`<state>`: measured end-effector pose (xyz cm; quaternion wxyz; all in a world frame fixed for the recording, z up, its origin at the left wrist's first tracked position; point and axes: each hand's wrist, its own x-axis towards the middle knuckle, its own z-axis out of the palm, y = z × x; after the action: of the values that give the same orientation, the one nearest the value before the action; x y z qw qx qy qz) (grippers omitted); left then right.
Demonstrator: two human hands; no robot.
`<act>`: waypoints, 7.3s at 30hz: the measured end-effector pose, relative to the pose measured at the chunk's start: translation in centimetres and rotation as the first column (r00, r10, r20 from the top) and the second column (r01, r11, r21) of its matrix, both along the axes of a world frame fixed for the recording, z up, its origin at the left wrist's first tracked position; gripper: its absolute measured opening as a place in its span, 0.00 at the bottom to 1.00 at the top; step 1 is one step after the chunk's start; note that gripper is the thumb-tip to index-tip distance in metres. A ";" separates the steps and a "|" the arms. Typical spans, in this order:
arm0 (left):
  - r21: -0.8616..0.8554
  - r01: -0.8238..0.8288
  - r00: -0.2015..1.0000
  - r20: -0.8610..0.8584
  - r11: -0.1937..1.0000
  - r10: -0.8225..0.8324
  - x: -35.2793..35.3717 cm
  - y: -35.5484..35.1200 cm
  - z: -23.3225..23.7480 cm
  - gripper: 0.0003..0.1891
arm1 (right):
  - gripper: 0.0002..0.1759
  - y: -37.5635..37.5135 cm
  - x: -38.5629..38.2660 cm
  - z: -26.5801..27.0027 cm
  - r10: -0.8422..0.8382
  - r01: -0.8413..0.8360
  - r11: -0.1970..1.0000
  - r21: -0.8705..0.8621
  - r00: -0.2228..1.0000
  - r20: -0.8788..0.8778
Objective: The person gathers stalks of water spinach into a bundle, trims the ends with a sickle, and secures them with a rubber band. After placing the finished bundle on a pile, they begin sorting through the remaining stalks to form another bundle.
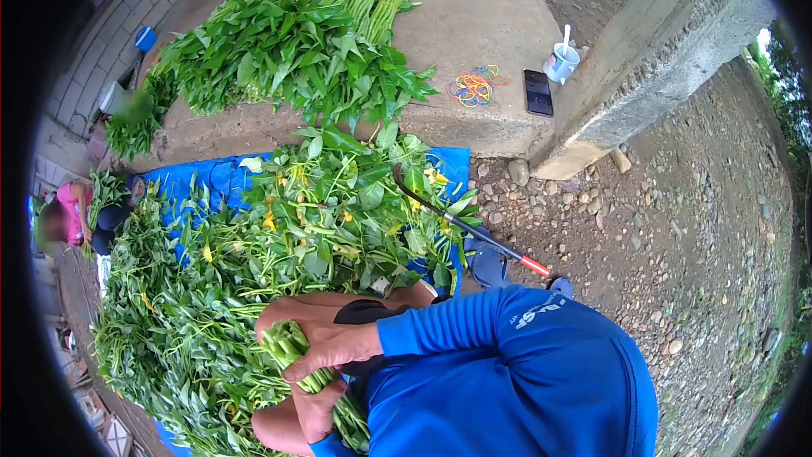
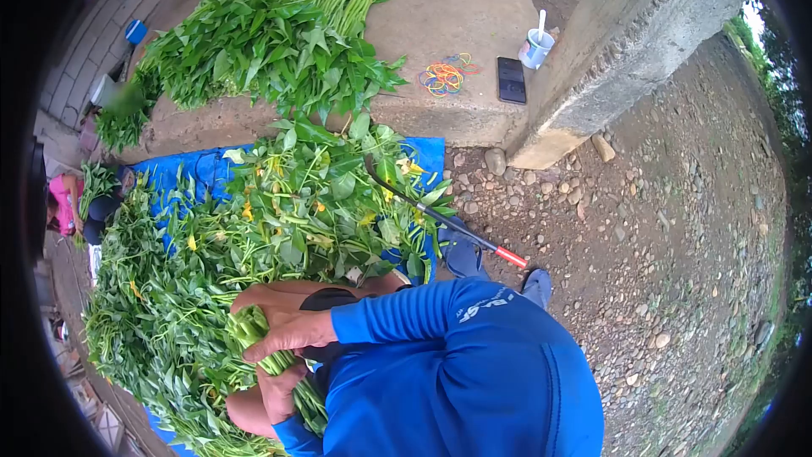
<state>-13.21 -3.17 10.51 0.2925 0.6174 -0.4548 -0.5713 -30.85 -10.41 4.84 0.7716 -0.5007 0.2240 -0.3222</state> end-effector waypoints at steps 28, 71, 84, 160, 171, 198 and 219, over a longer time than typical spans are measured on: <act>0.294 -0.648 0.371 -0.683 0.703 0.629 0.7 -3.2 -1.8 0.13 | 0.34 -0.6 2.1 3.5 -0.028 0.025 0.986 0.163 0.999 0.019; -0.572 -0.271 0.833 0.263 0.774 0.486 2.8 2.2 1.4 0.18 | 0.23 1.6 -4.8 3.8 -0.084 0.084 0.996 -0.023 0.869 -0.488; -0.190 -0.284 0.958 -0.020 0.940 0.285 -0.2 0.9 8.6 0.18 | 0.36 -6.1 -2.3 2.6 0.538 -0.371 0.526 0.766 0.842 0.039; 0.159 0.131 0.944 -0.321 0.978 -0.075 5.4 2.5 -1.4 0.47 | 0.13 -5.8 2.5 0.1 -0.381 -0.150 0.519 -0.842 0.841 -0.385; 0.082 0.025 0.765 -0.643 0.996 0.033 9.7 4.8 1.8 0.37 | 0.69 -4.6 4.0 5.1 0.363 -0.419 0.893 0.166 0.887 0.286; -0.875 -0.192 0.979 -0.200 0.444 0.028 16.6 0.5 35.3 0.34 | 0.36 -4.9 17.4 40.6 0.438 -0.072 0.579 -0.812 0.868 0.235; -0.903 -0.339 0.907 -0.241 0.263 0.344 15.4 -1.9 33.5 0.22 | 0.60 -8.3 15.1 36.7 0.140 -0.331 0.270 -0.904 0.943 -0.303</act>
<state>2.16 -5.08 43.98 0.7048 0.4236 -0.5536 -0.1314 -15.78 -18.66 41.56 0.3477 -0.9084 -0.0226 -0.2311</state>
